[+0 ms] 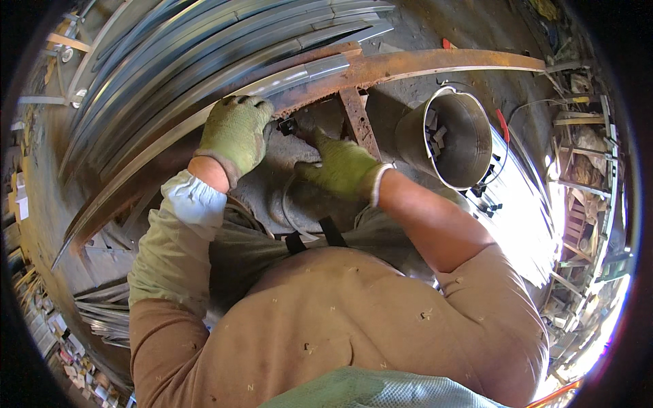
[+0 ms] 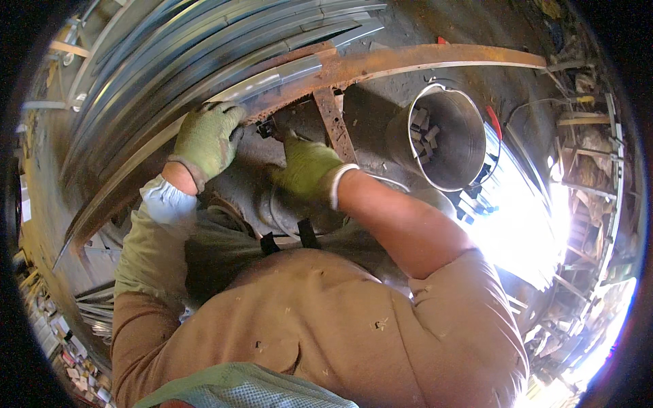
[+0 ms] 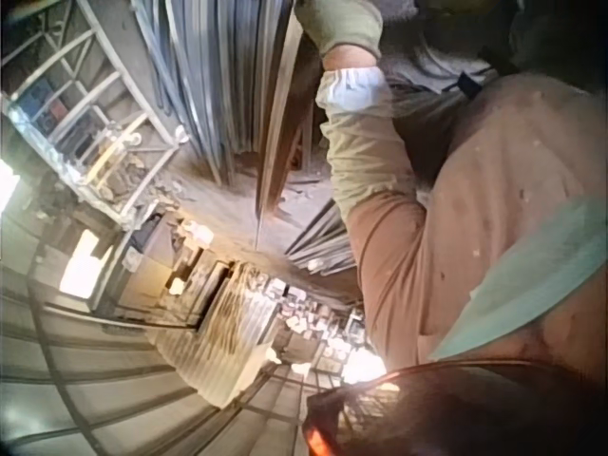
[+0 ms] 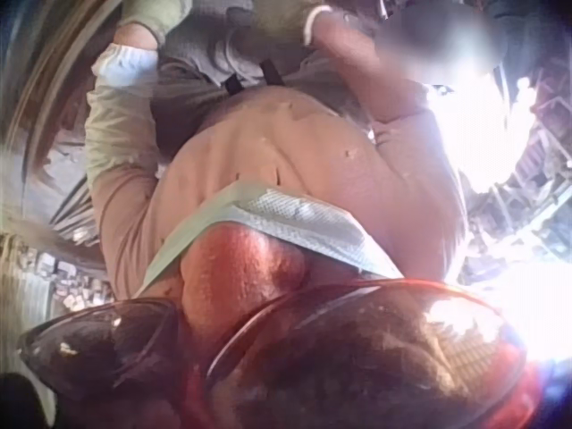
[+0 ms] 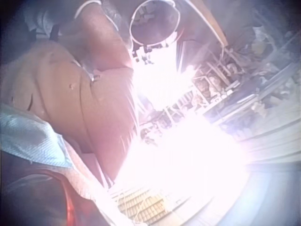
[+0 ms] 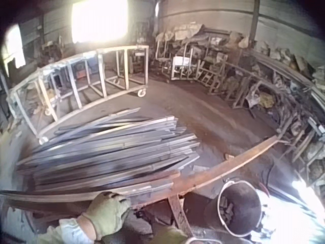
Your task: The person welds a small metal piece onto a curved metal bar using a welding torch. They adjust the position of the metal piece and the torch, creating sparks as they weld. The person then removes the welded piece and places it aside.
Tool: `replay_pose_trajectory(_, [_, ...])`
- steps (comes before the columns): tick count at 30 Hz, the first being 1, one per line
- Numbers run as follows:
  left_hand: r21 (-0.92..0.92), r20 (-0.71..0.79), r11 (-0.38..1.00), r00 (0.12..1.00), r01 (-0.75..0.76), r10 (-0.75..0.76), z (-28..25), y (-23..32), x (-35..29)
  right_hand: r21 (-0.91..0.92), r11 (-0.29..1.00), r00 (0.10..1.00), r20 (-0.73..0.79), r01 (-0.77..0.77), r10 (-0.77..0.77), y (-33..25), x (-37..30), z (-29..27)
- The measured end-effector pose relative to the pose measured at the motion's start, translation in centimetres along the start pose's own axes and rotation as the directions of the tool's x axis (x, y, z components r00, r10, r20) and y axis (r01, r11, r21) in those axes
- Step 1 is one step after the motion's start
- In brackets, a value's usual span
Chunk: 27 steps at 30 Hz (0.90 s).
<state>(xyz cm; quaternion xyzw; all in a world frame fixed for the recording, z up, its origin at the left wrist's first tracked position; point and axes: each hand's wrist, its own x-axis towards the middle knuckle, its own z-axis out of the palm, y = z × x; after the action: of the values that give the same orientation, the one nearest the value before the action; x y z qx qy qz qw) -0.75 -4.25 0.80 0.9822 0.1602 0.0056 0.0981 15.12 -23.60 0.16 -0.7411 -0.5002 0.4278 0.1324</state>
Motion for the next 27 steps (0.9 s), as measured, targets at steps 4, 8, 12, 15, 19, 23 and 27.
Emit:
replay_pose_trajectory(4, [-0.019,-0.029,1.000,1.000,0.005,-0.005,-0.8,0.3,-0.5,-0.270,0.925,0.954,0.059,-0.267,0.293,1.2,1.7,3.4])
replay_pose_trajectory(8, [0.027,-0.091,0.999,0.995,-0.024,0.027,-0.8,-0.1,-1.4,-0.303,0.911,0.938,0.119,-0.279,0.327,2.8,3.1,5.0])
replay_pose_trajectory(12, [0.023,-0.068,0.999,0.997,0.041,-0.039,-1.6,0.6,-2.2,-0.286,0.901,0.934,0.050,-0.325,0.353,4.1,3.4,6.6])
replay_pose_trajectory(15, [0.016,0.040,0.997,0.997,0.072,-0.073,-2.5,0.8,-2.2,-0.303,0.891,0.938,-0.028,-0.339,0.347,4.3,3.5,7.1])
replay_pose_trajectory(19, [0.022,-0.024,0.995,0.995,0.098,-0.097,-2.2,0.7,-2.8,-0.301,0.896,0.940,-0.012,-0.327,0.340,4.0,2.6,6.6])
replay_pose_trajectory(23, [0.011,-0.053,0.991,0.990,0.131,-0.130,-2.1,0.7,-2.9,-0.309,0.923,0.963,0.063,-0.229,0.261,2.2,0.2,4.7])
replay_pose_trajectory(27, [-0.015,-0.047,0.983,0.982,0.182,-0.182,-2.9,1.1,-2.9,-0.385,0.905,0.964,0.112,-0.183,0.242,1.9,-2.6,1.3])
